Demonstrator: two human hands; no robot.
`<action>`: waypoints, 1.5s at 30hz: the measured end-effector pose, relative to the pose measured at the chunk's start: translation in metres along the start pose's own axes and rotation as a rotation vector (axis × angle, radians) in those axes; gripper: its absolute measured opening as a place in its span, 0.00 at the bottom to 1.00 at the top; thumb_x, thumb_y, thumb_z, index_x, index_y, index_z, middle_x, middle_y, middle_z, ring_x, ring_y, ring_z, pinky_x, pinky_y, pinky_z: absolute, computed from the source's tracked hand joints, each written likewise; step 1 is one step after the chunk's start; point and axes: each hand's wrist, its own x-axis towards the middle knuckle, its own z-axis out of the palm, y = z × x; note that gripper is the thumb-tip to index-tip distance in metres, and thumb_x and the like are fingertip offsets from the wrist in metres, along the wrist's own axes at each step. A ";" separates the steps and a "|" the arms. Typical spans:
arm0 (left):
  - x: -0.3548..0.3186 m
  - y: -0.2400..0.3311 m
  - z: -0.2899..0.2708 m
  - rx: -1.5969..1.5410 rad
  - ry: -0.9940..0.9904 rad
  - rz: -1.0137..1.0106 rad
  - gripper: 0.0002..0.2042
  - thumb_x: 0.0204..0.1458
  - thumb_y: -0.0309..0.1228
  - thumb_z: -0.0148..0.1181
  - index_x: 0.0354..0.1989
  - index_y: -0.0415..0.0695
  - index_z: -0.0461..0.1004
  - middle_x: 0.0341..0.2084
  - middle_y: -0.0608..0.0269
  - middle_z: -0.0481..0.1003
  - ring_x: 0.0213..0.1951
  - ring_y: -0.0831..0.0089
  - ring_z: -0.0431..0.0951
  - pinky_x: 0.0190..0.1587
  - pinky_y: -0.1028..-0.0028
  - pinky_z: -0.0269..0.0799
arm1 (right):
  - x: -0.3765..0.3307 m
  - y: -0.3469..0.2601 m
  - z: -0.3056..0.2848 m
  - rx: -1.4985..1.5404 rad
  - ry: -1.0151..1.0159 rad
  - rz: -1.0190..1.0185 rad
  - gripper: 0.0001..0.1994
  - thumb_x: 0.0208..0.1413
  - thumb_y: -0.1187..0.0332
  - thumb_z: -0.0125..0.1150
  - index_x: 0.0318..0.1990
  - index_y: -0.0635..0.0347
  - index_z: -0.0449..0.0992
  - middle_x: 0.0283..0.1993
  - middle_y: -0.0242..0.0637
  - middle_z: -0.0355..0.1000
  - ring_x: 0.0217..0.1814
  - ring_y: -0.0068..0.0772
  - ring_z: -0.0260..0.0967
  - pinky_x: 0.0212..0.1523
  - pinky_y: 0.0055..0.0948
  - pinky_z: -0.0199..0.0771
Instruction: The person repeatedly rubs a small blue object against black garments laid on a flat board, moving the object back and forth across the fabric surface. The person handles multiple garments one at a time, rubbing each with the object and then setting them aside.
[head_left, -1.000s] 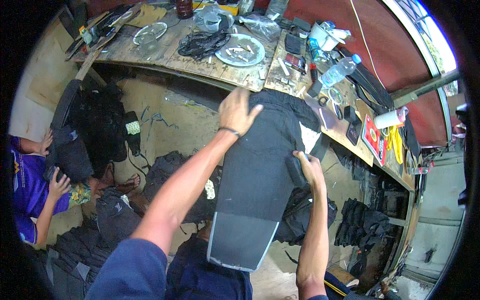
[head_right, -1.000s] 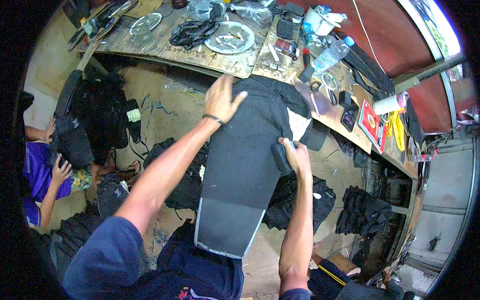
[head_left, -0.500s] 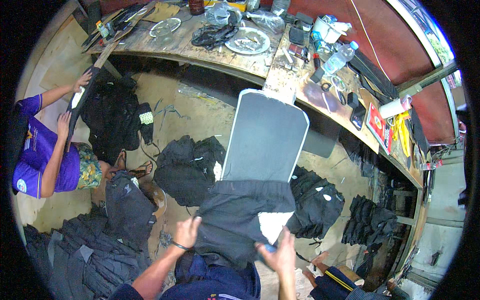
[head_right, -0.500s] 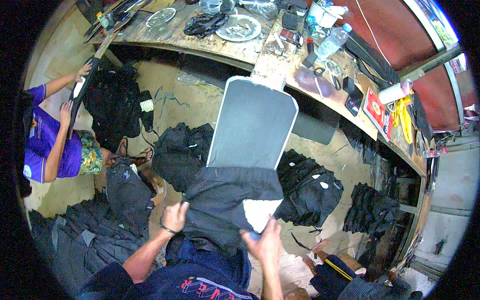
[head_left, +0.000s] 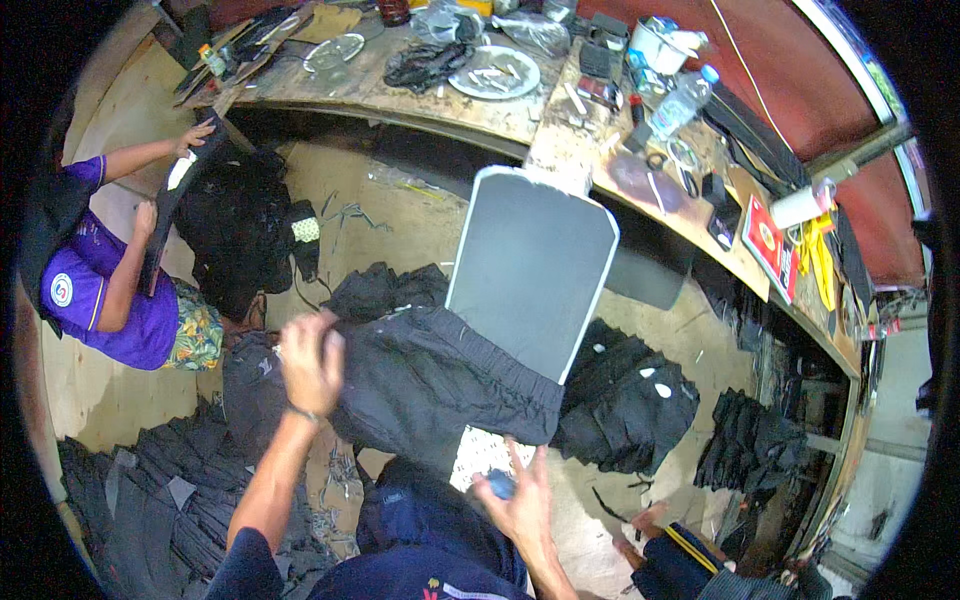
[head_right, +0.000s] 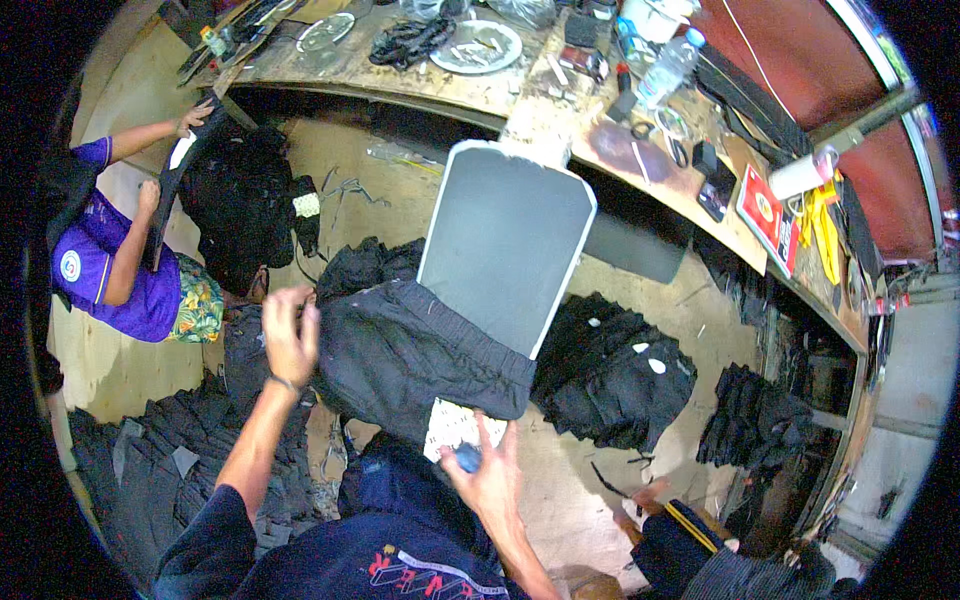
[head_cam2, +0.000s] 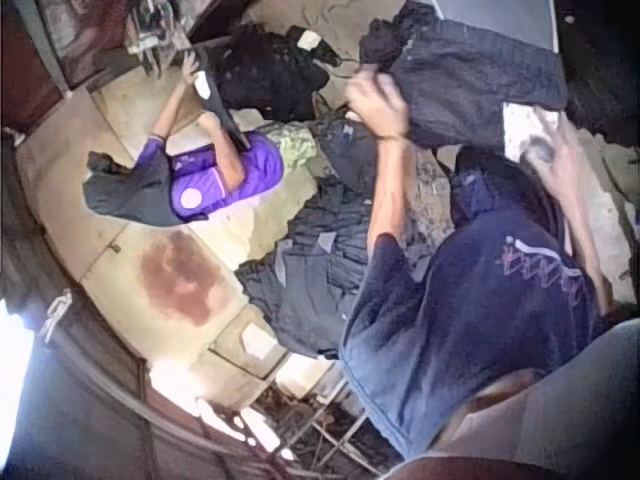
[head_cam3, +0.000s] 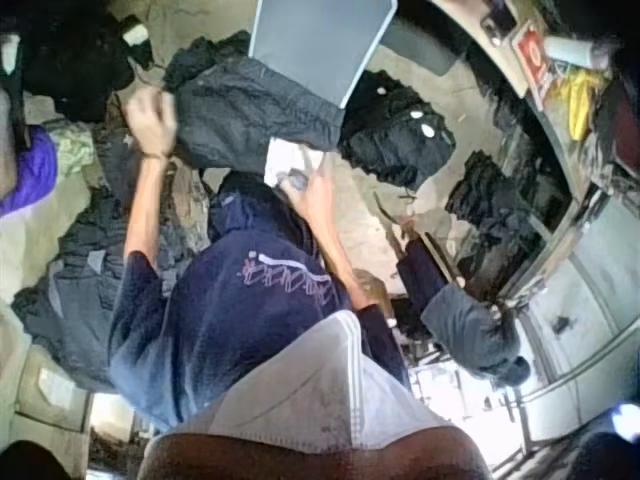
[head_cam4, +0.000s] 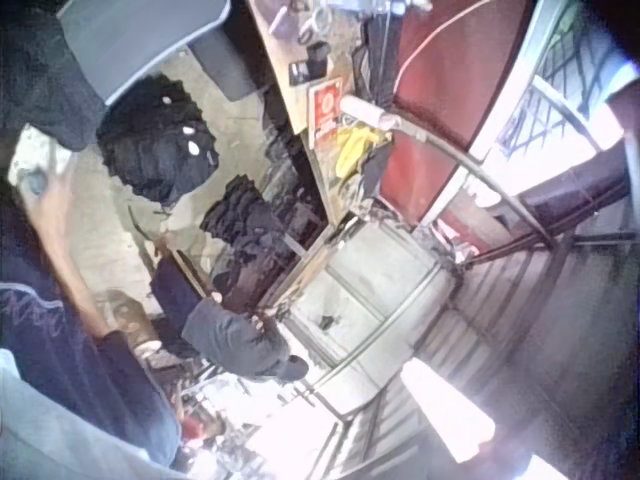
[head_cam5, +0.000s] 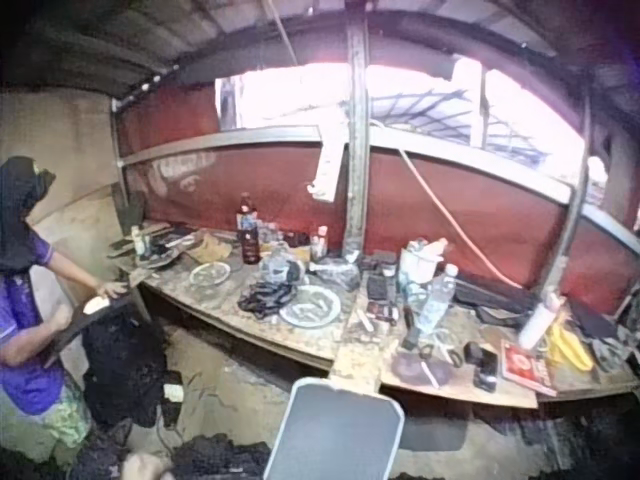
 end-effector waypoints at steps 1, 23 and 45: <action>-0.007 0.018 0.006 -0.111 -0.153 0.185 0.12 0.58 0.29 0.64 0.49 0.43 0.81 0.44 0.51 0.79 0.48 0.50 0.78 0.53 0.52 0.73 | 0.002 0.009 0.010 0.063 0.246 -0.053 0.53 0.54 0.47 0.79 0.83 0.55 0.57 0.80 0.79 0.47 0.75 0.78 0.65 0.70 0.59 0.72; 0.323 0.236 0.273 -0.189 -0.674 1.111 0.47 0.42 0.83 0.60 0.44 0.43 0.84 0.47 0.44 0.82 0.59 0.50 0.79 0.63 0.42 0.68 | 0.261 -0.059 -0.028 -0.095 0.578 -0.458 0.32 0.50 0.46 0.83 0.51 0.63 0.80 0.41 0.48 0.79 0.43 0.52 0.78 0.46 0.47 0.80; 0.286 0.246 0.243 -0.173 -0.254 1.072 0.27 0.58 0.59 0.65 0.59 0.55 0.80 0.67 0.60 0.74 0.68 0.62 0.73 0.68 0.44 0.66 | 0.147 -0.025 0.070 -0.035 0.303 -0.390 0.28 0.43 0.51 0.87 0.47 0.57 0.82 0.42 0.39 0.76 0.44 0.42 0.74 0.45 0.42 0.78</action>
